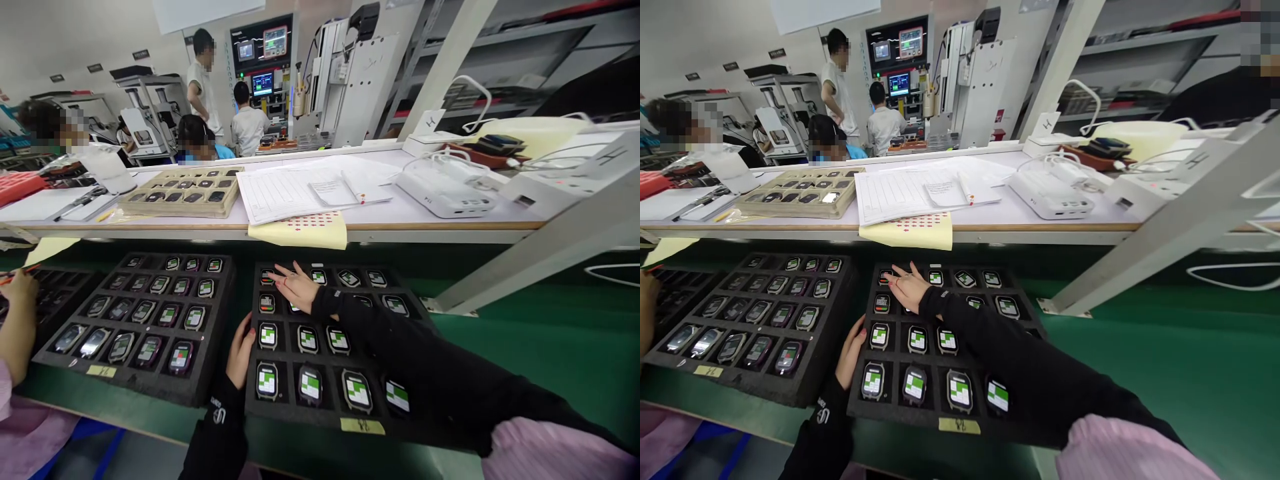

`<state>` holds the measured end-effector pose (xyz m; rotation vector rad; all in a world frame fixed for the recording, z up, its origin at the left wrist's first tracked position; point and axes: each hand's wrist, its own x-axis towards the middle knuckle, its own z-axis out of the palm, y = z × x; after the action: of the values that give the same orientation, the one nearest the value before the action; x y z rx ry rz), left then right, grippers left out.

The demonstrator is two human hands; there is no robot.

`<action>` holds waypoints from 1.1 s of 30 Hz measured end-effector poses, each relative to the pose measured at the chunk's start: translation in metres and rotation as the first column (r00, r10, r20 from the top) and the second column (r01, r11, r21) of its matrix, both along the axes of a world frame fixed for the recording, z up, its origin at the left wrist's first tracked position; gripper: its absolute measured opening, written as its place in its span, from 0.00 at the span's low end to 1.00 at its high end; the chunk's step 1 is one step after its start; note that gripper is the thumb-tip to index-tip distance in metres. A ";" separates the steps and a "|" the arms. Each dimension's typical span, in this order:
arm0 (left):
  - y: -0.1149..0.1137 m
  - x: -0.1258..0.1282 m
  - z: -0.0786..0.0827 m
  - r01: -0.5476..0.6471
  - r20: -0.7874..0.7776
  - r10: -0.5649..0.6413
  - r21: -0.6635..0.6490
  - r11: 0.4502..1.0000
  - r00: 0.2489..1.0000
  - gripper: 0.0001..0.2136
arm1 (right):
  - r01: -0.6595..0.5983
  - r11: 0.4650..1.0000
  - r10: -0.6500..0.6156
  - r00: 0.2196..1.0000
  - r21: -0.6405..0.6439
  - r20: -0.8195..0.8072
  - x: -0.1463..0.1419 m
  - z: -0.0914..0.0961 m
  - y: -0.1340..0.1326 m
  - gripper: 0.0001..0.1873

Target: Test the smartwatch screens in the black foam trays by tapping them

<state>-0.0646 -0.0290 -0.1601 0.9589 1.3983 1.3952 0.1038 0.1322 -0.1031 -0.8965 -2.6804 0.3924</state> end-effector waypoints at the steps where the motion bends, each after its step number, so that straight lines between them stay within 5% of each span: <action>1: 0.000 0.000 0.001 -0.002 -0.004 0.002 0.000 1.000 1.000 0.29 | -0.009 1.000 0.009 1.000 -0.004 0.003 -0.003 0.000 0.001 0.25; 22: -0.004 -0.002 0.000 -0.045 -0.039 0.045 -0.011 0.999 0.998 0.26 | -0.205 0.979 0.205 0.977 0.008 -0.056 0.032 0.020 -0.065 0.25; 29: -0.026 -0.010 0.003 -0.018 0.000 0.018 -0.063 0.998 1.000 0.25 | -0.102 0.982 0.077 0.985 -0.158 -0.157 0.114 0.054 -0.080 0.26; 33: -0.051 -0.019 0.015 0.002 -0.032 -0.005 -0.079 0.997 0.999 0.23 | 0.129 0.950 -0.170 0.978 -0.283 -0.124 0.175 0.051 -0.108 0.28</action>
<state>-0.0832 -0.0797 -0.1450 0.9353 1.4640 1.3176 0.2786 0.0238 -0.0517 -1.0941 -2.4410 0.7763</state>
